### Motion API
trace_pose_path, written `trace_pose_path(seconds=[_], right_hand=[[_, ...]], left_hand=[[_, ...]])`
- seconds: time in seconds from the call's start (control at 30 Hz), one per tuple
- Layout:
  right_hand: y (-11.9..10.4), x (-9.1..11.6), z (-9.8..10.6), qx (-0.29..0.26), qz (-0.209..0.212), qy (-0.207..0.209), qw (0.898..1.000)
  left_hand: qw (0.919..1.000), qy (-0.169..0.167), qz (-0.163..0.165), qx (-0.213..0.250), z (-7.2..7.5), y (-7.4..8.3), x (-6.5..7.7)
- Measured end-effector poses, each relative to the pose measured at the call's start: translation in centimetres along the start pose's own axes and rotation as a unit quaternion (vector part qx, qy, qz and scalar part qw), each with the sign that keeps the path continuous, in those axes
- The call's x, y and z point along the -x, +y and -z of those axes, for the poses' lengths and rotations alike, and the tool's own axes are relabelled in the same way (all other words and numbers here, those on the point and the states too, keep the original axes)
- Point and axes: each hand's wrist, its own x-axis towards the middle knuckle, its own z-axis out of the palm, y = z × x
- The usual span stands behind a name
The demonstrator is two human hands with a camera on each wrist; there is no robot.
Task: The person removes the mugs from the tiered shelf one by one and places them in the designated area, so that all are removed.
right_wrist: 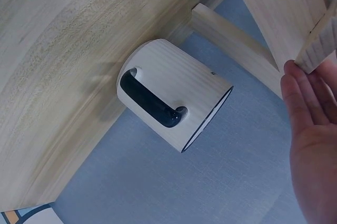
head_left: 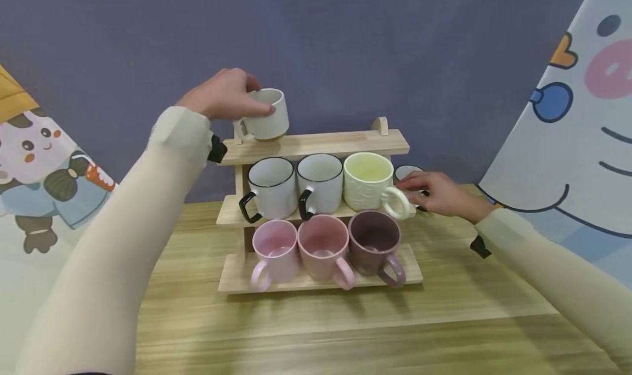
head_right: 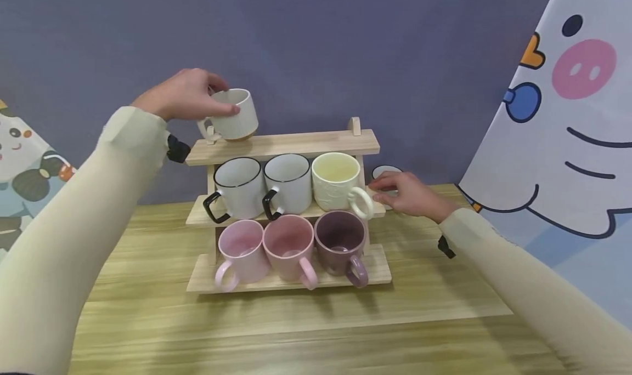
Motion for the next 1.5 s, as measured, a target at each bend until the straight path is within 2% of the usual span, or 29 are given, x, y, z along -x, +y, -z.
trace_pose_path(seconds=[0.17, 0.3, 0.37, 0.5, 0.6, 0.73, 0.9, 1.03, 1.2, 1.33, 1.5], right_hand=[[0.2, 0.3, 0.4, -0.001, 0.0, 0.004, 1.0], [0.6, 0.5, 0.6, 0.007, 0.013, 0.015, 1.0], [0.8, 0.6, 0.6, 0.012, 0.021, 0.02, 1.0], [1.1, 1.2, 0.9, 0.019, 0.017, 0.028, 0.999], [1.2, 1.6, 1.1, 0.018, 0.008, 0.029, 0.999], [1.4, 2.0, 1.4, 0.02, 0.003, 0.032, 0.999], [1.4, 2.5, 1.7, 0.025, -0.007, 0.03, 0.999], [1.2, 2.8, 1.8, 0.027, -0.014, 0.028, 0.999], [1.0, 2.8, 1.9, 0.017, -0.018, 0.028, 0.999], [0.9, 2.8, 1.8, 0.01, -0.016, 0.026, 0.999], [1.0, 2.8, 1.8, 0.01, -0.021, 0.023, 0.999]], left_hand=[[0.9997, 0.018, 0.013, -0.007, 1.4, -2.2, 2.8], [0.9992, 0.028, 0.026, -0.009, 1.9, -4.8, 4.8], [0.9988, 0.028, 0.038, -0.011, 1.9, -6.4, 5.7], [0.9982, 0.013, 0.055, -0.019, 1.0, -9.7, 6.6], [0.9977, -0.003, 0.062, -0.025, -0.5, -12.1, 7.1], [0.9978, -0.024, 0.058, -0.022, -3.6, -14.8, 7.3], [0.9985, -0.035, 0.038, -0.02, -7.9, -16.8, 6.8], [0.9986, -0.047, 0.021, -0.009, -10.7, -17.6, 5.8], [0.9981, -0.06, 0.011, 0.0, -13.5, -18.2, 4.7], [0.9976, -0.068, 0.007, -0.004, -15.4, -18.5, 4.3], [0.9983, -0.059, 0.001, -0.006, -17.1, -18.9, 3.6]])
